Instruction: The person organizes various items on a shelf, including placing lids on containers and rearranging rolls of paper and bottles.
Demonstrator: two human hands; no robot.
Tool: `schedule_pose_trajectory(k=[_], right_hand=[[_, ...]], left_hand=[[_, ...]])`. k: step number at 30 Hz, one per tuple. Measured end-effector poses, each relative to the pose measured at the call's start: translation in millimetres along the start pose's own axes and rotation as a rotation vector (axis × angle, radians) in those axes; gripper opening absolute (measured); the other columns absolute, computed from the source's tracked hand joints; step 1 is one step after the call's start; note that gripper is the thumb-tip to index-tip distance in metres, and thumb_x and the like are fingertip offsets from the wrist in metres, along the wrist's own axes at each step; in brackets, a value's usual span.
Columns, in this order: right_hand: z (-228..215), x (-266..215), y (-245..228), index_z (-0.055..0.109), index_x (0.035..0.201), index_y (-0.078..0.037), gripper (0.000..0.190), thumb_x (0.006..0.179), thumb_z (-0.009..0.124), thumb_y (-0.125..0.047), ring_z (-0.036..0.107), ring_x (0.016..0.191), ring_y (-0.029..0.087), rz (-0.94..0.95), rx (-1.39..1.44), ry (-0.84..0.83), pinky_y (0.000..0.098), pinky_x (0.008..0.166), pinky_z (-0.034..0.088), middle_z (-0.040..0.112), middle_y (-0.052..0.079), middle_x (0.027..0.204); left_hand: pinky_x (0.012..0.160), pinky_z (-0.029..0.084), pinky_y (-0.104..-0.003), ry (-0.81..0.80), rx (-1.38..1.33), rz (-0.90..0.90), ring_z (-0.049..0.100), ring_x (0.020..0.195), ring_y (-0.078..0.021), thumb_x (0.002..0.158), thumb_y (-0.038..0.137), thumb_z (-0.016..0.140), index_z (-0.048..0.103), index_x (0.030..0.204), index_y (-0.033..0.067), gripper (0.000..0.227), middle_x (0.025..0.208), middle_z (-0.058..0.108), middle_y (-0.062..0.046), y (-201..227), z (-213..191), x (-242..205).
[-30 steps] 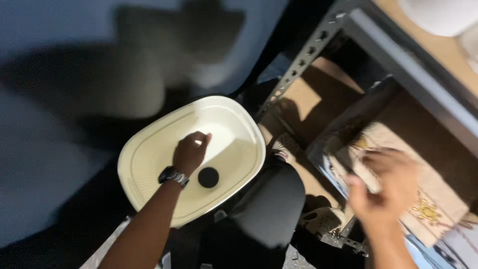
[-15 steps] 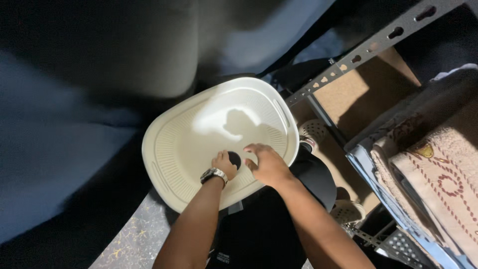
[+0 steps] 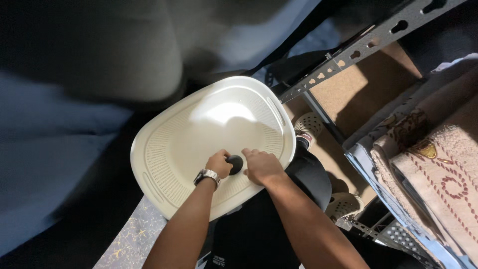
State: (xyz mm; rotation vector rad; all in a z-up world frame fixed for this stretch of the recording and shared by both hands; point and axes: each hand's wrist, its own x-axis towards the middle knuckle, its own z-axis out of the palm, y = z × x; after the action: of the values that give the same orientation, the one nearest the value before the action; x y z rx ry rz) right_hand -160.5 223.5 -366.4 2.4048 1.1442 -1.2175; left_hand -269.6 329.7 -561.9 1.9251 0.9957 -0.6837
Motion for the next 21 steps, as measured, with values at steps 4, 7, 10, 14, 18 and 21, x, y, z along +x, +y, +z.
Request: schedule_pose_trajectory(k=[4,7,10,14,18,21], right_hand=[[-12.5,-16.1,-12.7,0.041,0.154,-0.015,0.072,0.092,0.073,-0.029,0.065,0.119,0.042,-0.024,0.087,0.084,0.0573,0.099,0.054,0.063,0.019,0.131],[-19.9,-32.7,-19.1,0.036,0.157,-0.011,0.082,0.088,0.076,-0.035,0.061,0.124,0.048,-0.126,0.175,0.113,0.0619,0.104,0.05,0.058,0.024,0.136],[-28.0,-46.6,-25.6,0.034,0.158,-0.01,0.089,0.085,0.078,-0.037,0.059,0.127,0.048,-0.209,0.233,0.143,0.0614,0.108,0.048,0.055,0.023,0.14],[-27.6,-55.9,-21.1,0.041,0.154,-0.013,0.092,0.077,0.086,-0.036,0.063,0.121,0.048,-0.266,0.262,0.275,0.0589,0.105,0.052,0.058,0.019,0.138],[0.6,-64.2,-8.3,0.052,0.145,-0.014,0.086,0.071,0.087,-0.04,0.067,0.112,0.047,-0.418,0.286,0.565,0.0589,0.097,0.055,0.063,0.015,0.136],[6.3,-91.6,3.7,0.056,0.142,-0.006,0.082,0.072,0.088,-0.033,0.069,0.112,0.043,-0.499,0.327,0.802,0.0543,0.094,0.057,0.067,0.02,0.131]], left_hand=[[0.075,0.062,-0.035,-0.024,-0.388,0.028,0.071,0.092,-0.0266,0.083,0.022,0.078,0.067,0.12,0.0127,0.039,0.106,0.073,-0.008,-13.8,-18.8,-6.5],[0.059,0.067,-0.037,-0.107,-0.831,0.034,0.073,0.071,-0.0306,0.085,0.01,0.079,0.065,0.122,-0.0002,0.041,0.1,0.071,-0.017,-10.6,-46.1,-37.2],[0.07,0.067,-0.046,-0.138,-0.966,0.049,0.075,0.079,-0.0337,0.086,0.011,0.081,0.066,0.125,-0.0008,0.043,0.103,0.073,-0.02,8.7,-84.1,-80.8],[0.078,0.065,-0.051,-0.13,-1.065,0.074,0.074,0.094,-0.0389,0.088,0.006,0.078,0.065,0.129,-0.0034,0.044,0.111,0.07,-0.023,31.3,-110.8,-130.2],[0.079,0.065,-0.05,-0.109,-1.1,0.109,0.074,0.095,-0.0411,0.088,0.008,0.079,0.063,0.133,-0.0038,0.049,0.116,0.068,-0.027,32.0,-114.3,-154.5],[0.081,0.064,-0.052,-0.19,-1.126,0.157,0.075,0.091,-0.0374,0.084,0.015,0.083,0.066,0.132,-0.0001,0.052,0.111,0.069,-0.021,48.9,-119.8,-175.1]])
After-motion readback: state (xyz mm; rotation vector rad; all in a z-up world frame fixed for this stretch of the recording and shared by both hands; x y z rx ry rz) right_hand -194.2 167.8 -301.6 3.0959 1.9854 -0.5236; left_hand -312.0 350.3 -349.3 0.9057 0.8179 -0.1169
